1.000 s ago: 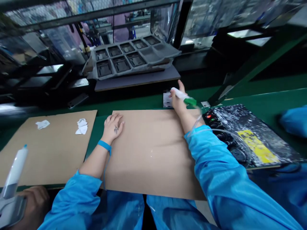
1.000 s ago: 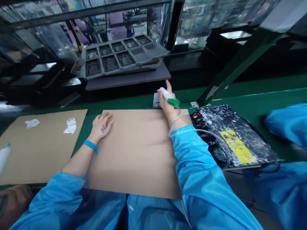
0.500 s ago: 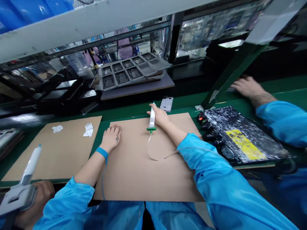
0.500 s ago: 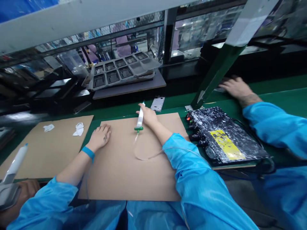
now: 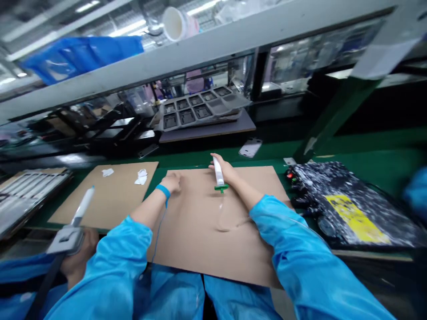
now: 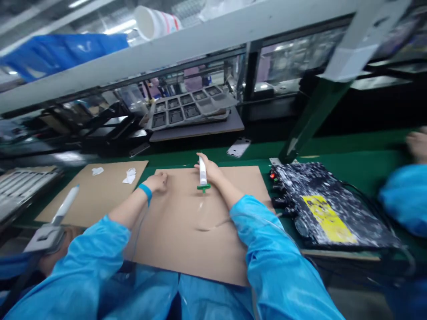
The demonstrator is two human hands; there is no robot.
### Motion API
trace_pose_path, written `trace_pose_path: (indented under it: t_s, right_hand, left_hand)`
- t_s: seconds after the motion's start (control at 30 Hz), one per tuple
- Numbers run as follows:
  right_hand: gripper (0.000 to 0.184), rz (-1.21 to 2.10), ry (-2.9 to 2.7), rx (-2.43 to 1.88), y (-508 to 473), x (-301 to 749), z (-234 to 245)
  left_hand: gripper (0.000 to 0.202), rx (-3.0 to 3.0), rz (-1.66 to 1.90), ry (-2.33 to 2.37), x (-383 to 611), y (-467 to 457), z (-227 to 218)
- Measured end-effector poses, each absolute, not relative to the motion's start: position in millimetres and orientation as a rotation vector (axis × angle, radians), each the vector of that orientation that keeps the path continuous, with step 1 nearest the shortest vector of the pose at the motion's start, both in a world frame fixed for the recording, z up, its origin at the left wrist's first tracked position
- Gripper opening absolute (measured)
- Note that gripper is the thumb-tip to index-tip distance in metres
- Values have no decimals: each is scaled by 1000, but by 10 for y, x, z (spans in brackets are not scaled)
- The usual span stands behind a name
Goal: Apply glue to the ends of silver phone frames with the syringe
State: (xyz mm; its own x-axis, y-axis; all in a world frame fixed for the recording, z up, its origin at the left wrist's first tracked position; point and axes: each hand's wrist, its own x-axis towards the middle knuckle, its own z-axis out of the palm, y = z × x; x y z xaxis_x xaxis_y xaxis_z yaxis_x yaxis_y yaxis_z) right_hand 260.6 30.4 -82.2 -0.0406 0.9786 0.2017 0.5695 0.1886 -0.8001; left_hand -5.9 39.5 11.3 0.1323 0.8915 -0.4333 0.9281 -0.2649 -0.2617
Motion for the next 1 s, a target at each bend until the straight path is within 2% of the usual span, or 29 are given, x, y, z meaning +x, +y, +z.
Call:
trace_pose_path:
  t_s: [0.07,0.2,0.27,0.3,0.33,0.43,0.5,0.63,0.87,1.0]
  right_hand:
    - [66,733,-1737,-1440,290,2576,-867]
    - [70,782,-1798,-1412,281,2594,-891]
    - [69,787,-1831,-1406,264,2594,-886]
    - [68,786,-1842,-1405,254,2590,-884]
    - [67,786,-1850,-1404,246,2586,-883]
    - [63,789,-1854,-1405,242,2580,-890]
    - [61,790,-1852,-1404,258,2582,-905]
    - [59,775,-1827,-1416,316,2573,-953]
    - [58,737,-1797,-1421,396,2575,-992]
    - [59,749,-1793,-1407,392,2605,-1003]
  left_hand:
    - [58,2213,-793,1852,-49,495,174]
    - [126,2097,-738,1913,-43,630,186]
    - [143,2037,-736,1946,-16,690,161]
    - [141,2000,-744,1956,1,729,153]
    - [132,1959,-755,1960,18,777,152]
    - [71,1840,-782,1971,28,949,198]
    - [44,1793,-768,1996,-12,1050,258]
    - [40,1870,-609,2126,-107,1188,417]
    - [38,2168,8,2327,-123,1639,883]
    - [43,1958,11,2503,-511,1857,920]
